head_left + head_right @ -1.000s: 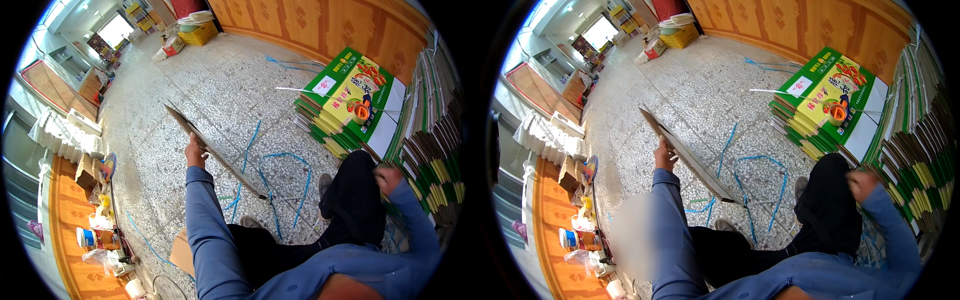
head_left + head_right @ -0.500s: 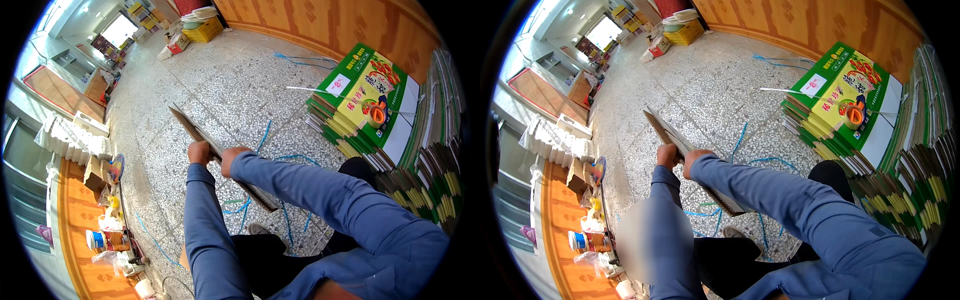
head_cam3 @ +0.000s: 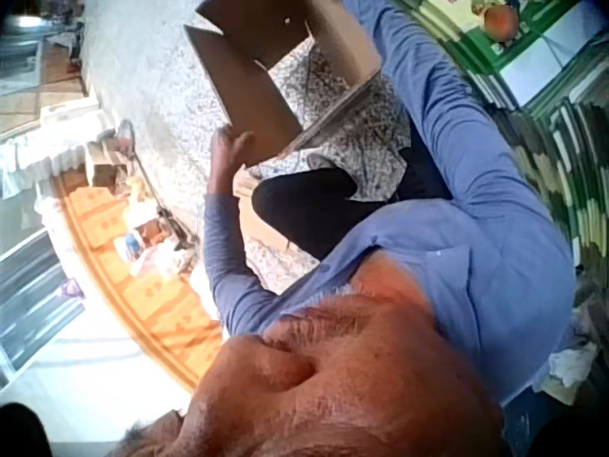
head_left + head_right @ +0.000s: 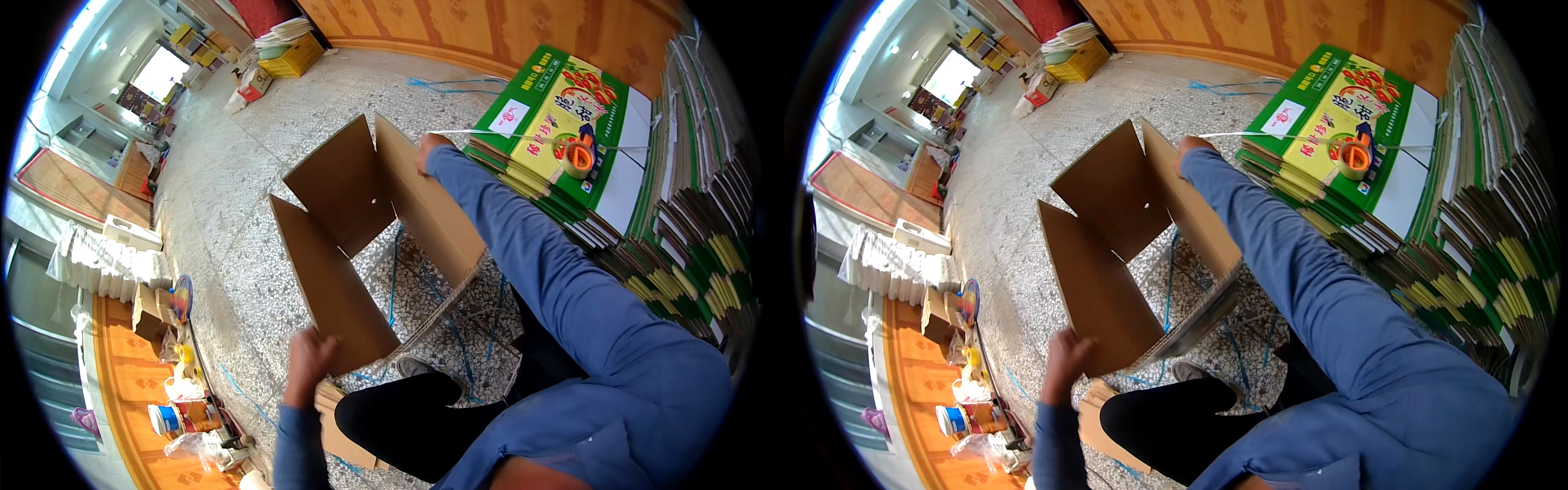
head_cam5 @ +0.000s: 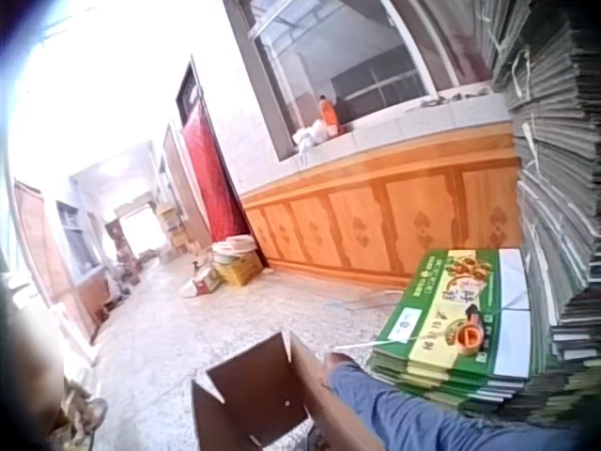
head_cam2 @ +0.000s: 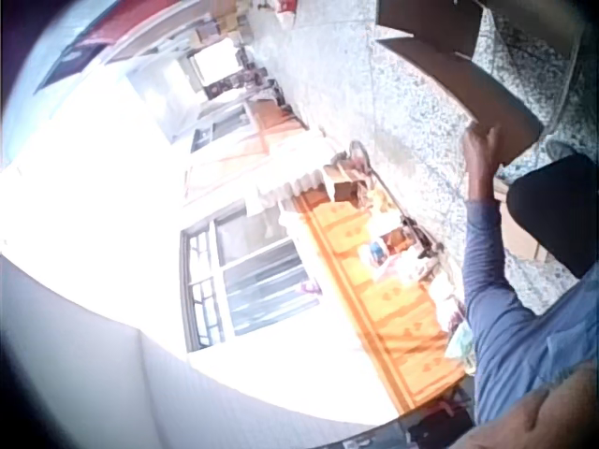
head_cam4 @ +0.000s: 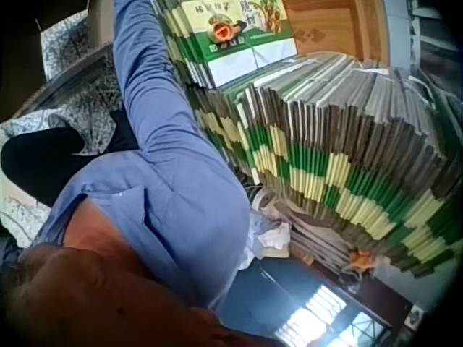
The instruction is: The person walks through a warehouse area and then sits on the floor to assemble flat-packed cardboard boxes. They fold the panels into shape and seal the seams with a handheld tape dispenser, stacking the finished boxes.
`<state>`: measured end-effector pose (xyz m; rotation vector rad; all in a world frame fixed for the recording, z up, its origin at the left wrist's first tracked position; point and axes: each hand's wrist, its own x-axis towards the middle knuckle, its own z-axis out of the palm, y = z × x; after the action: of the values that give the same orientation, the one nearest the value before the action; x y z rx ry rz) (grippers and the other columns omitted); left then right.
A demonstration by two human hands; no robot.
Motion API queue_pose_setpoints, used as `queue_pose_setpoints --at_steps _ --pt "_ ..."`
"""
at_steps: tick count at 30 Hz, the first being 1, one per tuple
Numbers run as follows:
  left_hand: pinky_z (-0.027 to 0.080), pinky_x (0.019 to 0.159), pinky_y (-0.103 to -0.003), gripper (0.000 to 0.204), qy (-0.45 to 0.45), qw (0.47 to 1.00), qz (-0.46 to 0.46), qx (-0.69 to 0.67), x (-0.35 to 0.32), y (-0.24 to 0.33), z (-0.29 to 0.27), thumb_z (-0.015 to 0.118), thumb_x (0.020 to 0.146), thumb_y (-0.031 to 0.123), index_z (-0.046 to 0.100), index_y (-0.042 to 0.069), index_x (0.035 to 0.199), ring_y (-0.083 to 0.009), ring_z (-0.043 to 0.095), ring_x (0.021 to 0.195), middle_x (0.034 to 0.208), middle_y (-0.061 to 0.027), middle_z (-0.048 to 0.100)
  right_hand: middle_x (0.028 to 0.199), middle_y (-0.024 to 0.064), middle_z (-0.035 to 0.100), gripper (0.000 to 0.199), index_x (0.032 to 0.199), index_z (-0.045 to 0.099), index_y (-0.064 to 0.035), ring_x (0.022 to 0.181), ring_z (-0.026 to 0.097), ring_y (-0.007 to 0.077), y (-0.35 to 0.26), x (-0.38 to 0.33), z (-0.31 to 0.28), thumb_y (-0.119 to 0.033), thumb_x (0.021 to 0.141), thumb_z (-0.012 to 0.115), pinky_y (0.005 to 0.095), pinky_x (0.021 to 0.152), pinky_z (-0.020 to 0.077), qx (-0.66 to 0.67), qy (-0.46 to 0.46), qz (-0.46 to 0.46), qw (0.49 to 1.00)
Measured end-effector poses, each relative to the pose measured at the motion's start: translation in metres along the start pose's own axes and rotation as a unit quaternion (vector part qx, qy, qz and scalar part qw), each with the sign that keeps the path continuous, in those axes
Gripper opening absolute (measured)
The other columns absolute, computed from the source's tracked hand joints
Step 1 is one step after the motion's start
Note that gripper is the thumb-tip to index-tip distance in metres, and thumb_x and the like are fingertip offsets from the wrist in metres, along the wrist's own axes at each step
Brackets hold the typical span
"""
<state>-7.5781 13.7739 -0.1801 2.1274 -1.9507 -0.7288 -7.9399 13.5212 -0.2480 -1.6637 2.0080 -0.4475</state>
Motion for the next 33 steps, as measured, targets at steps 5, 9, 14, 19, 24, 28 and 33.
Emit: queue_pose_setpoints --at_steps 5,9,14,19,24,28,33 --pt "0.050 0.062 -0.045 0.031 0.014 1.000 0.007 0.001 -0.038 0.016 0.045 0.065 0.071 0.022 0.064 -0.008 0.078 -0.0406 0.064 0.065 0.068 -0.0288 0.061 0.102 0.0213 0.066 0.027 0.096 0.069 -0.0027 0.097 0.064 0.0365 -0.029 -0.039 0.004 -0.020 0.075 0.065 0.0414 0.085 0.0512 0.022 -0.012 0.015 1.000" --pt "0.048 0.080 -0.043 0.042 0.140 0.987 -0.020 0.076 -0.037 0.029 0.065 0.070 0.074 0.022 0.061 -0.004 0.106 -0.0394 0.062 0.091 0.096 -0.0270 0.062 0.102 0.0200 0.066 0.026 0.098 0.069 -0.0034 0.096 0.065 0.0354 -0.042 -0.067 0.020 -0.018 0.078 0.062 0.0432 0.084 0.0517 -0.008 -0.036 -0.022 0.999" --pt "0.048 0.077 -0.041 0.042 0.278 0.923 0.244 0.103 -0.071 0.111 0.108 0.072 0.076 0.031 0.060 0.005 0.108 -0.0329 0.061 0.091 0.101 -0.0178 0.062 0.099 0.0171 0.068 0.026 0.100 0.070 -0.0045 0.092 0.067 0.0317 -0.051 -0.073 0.024 -0.023 0.082 0.065 0.0421 0.080 0.0539 -0.044 -0.068 -0.026 0.996" --pt "0.041 0.057 -0.043 0.034 0.216 0.960 0.108 0.143 -0.015 0.113 0.144 0.061 0.085 0.039 0.059 0.010 0.067 -0.0287 0.060 0.067 0.074 -0.0107 0.064 0.103 0.0196 0.067 0.025 0.098 0.069 -0.0037 0.097 0.065 0.0352 -0.043 -0.068 0.027 -0.018 0.079 0.061 0.0430 0.083 0.0520 -0.023 -0.037 -0.036 0.998" --pt "0.037 0.080 -0.054 0.046 0.152 0.982 0.041 0.108 0.069 0.072 0.205 0.045 0.090 0.047 0.070 0.008 0.084 -0.0353 0.060 0.090 0.090 -0.0150 0.068 0.107 0.0202 0.065 0.025 0.098 0.069 -0.0041 0.100 0.063 0.0362 -0.036 -0.060 0.038 -0.017 0.080 0.059 0.0424 0.087 0.0507 0.017 -0.018 -0.032 0.999" --pt "0.036 0.091 -0.051 0.036 0.053 0.992 -0.026 0.107 0.090 0.066 0.241 0.050 0.089 0.037 0.067 0.006 0.096 -0.0339 0.055 0.106 0.105 -0.0165 0.064 0.107 0.0222 0.064 0.026 0.102 0.067 -0.0037 0.102 0.061 0.0377 -0.034 -0.055 0.046 -0.016 0.080 0.057 0.0433 0.088 0.0497 0.038 -0.038 -0.046 0.998" --pt "0.031 0.098 -0.049 0.034 0.317 0.945 0.059 0.051 0.128 0.081 0.208 0.064 0.079 0.019 0.059 0.005 0.110 -0.0314 0.046 0.117 0.122 -0.0143 0.054 0.107 0.0245 0.063 0.029 0.102 0.066 -0.0020 0.102 0.060 0.0384 -0.030 -0.051 0.051 -0.012 0.076 0.058 0.0430 0.089 0.0490 0.041 -0.022 -0.078 0.996"
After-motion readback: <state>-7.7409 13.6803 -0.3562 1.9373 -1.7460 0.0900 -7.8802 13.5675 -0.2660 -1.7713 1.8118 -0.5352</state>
